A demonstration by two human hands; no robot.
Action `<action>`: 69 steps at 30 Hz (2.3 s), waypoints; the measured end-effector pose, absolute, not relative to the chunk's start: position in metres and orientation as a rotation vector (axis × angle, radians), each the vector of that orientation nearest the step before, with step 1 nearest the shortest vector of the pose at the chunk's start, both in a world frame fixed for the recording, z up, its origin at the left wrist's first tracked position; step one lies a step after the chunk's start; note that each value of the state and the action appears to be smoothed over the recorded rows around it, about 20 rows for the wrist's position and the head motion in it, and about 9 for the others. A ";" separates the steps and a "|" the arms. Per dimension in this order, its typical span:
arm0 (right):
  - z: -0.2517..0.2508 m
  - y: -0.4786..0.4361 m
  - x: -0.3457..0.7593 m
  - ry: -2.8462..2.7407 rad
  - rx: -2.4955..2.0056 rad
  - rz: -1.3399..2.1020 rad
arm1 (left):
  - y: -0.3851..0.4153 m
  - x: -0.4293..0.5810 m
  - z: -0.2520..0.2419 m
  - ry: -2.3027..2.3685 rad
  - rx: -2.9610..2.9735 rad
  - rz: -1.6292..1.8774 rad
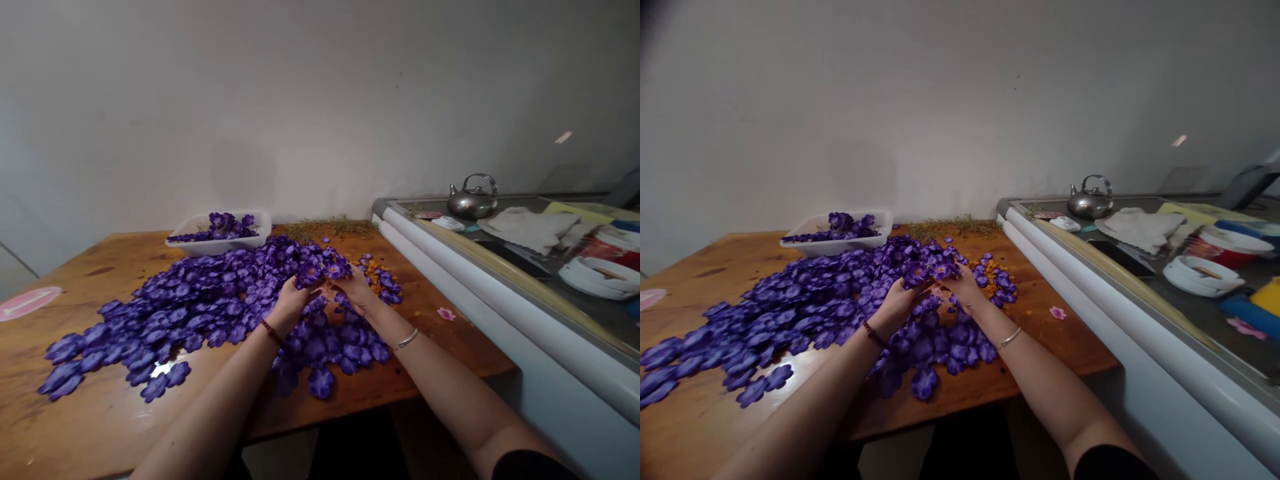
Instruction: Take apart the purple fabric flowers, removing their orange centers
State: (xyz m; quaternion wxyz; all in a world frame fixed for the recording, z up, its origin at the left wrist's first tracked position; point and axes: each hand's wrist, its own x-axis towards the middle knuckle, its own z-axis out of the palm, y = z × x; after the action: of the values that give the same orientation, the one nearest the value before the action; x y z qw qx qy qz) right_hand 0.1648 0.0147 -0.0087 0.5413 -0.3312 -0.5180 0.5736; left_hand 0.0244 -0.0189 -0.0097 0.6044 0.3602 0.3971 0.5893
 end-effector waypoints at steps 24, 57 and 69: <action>-0.015 0.020 0.165 -0.964 -0.690 1.780 | -0.016 0.023 -0.021 1.071 1.082 1.238; -0.010 0.013 0.162 -1.045 -0.779 1.645 | -0.022 0.029 -0.012 0.979 0.639 1.410; -0.012 0.015 0.164 -1.352 -0.869 1.357 | -0.019 0.032 -0.016 1.158 0.912 1.492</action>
State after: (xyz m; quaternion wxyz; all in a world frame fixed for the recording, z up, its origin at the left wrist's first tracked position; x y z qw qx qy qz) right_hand 0.1638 0.0148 -0.0119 0.4964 -0.3586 -0.5580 0.5601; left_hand 0.0317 -0.0185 -0.0164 0.4987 0.3770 0.4787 0.6165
